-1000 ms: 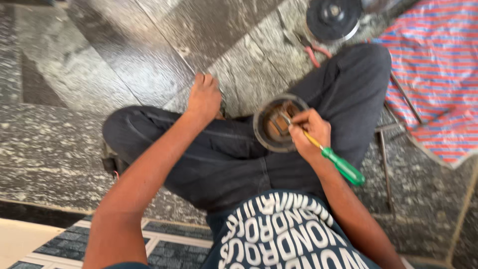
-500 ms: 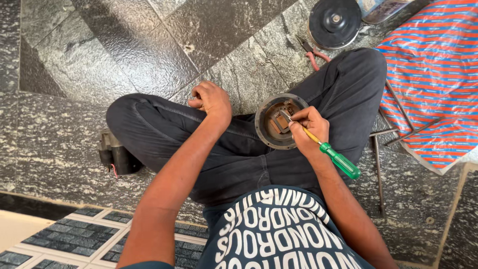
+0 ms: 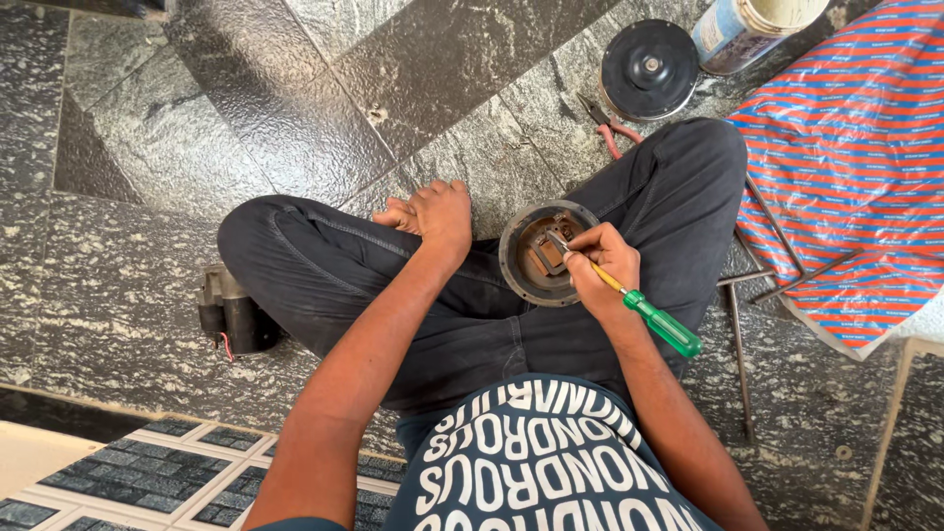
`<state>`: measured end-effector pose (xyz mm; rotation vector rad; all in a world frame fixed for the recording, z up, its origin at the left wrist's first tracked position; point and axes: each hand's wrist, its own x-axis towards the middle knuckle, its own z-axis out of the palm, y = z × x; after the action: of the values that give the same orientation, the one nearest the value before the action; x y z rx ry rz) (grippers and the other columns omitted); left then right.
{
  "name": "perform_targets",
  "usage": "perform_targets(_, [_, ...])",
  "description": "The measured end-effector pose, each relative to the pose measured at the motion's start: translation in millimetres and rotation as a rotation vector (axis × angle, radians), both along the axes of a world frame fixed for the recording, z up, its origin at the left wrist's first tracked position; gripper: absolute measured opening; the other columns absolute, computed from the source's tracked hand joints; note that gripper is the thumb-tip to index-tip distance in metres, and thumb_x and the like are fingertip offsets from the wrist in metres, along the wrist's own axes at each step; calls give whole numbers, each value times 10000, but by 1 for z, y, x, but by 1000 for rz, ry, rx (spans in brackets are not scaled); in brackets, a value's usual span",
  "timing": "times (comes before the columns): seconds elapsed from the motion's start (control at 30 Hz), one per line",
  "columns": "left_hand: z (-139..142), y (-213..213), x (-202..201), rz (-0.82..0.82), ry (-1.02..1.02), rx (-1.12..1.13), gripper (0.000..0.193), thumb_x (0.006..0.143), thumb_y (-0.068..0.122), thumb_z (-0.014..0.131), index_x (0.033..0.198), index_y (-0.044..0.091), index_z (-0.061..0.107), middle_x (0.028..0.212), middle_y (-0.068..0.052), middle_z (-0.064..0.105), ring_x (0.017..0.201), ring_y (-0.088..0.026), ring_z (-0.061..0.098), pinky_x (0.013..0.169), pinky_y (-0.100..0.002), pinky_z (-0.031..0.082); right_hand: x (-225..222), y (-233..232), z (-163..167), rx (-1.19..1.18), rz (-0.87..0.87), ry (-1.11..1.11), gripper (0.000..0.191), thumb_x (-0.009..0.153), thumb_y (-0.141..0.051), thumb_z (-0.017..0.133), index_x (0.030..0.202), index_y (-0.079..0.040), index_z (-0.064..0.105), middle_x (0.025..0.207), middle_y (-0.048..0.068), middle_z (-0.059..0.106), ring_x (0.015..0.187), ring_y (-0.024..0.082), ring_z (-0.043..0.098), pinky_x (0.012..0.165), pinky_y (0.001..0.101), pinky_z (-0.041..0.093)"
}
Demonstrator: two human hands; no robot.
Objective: The person sits on the floor and uses a screwdriver to adjust internal components within a circular metal housing. They then place a cover and a metal grate on top of the housing.
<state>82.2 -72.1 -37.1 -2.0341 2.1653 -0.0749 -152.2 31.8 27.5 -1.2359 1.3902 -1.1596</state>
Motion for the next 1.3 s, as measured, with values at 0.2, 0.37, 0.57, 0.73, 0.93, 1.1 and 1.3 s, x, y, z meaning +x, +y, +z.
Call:
perform_targets(0.2, [5,-10,15,46,314,41,387,804,181,712,1158,26,682,1073,-264,679,963,-458,691,801,-559,568,-1,1,-2,36,-9,-15,70,899,42,656,953,36,612,666,35,655,552,31,591,489,206,450])
perform_targets(0.37, [23,-57,86,34,259,743,459,840,361,721,1124,7,795,1156,-265,739,1012,-411,716,865,-496,578,-4,4,0,13,-1,-56,63,913,42,660,964,38,623,706,41,656,574,32,588,497,209,452])
perform_targets(0.57, [33,-59,94,12,390,835,462,754,363,719,1183,190,715,1421,-211,424,1088,-428,654,858,-505,560,-1,0,-5,6,6,-63,63,911,49,655,958,37,615,704,39,654,573,31,586,494,207,449])
perform_targets(0.73, [50,-60,106,-47,295,1005,546,712,475,805,1160,191,672,1383,-181,456,1193,-380,538,904,-565,513,-4,3,-7,16,5,-78,71,918,53,657,965,40,606,705,36,646,572,31,584,502,200,454])
perform_targets(0.93, [36,-51,123,-312,383,760,467,692,410,853,1034,132,696,1049,-157,685,1185,-347,553,873,-497,542,-3,4,-6,39,7,-85,73,915,53,653,968,39,605,714,39,651,576,29,582,500,199,454])
perform_targets(1.1, [35,-39,118,-281,311,649,394,720,318,879,1003,118,691,1099,-114,653,1078,-312,629,898,-446,540,-6,4,-5,23,17,-79,78,915,57,648,974,39,601,726,45,653,579,33,581,505,201,452])
perform_targets(1.3, [63,-32,107,-278,330,647,376,710,224,875,1024,141,688,1097,-98,638,1069,-292,639,877,-426,548,-3,7,5,-2,-47,-118,73,900,46,646,957,31,603,725,44,661,563,41,586,494,217,464])
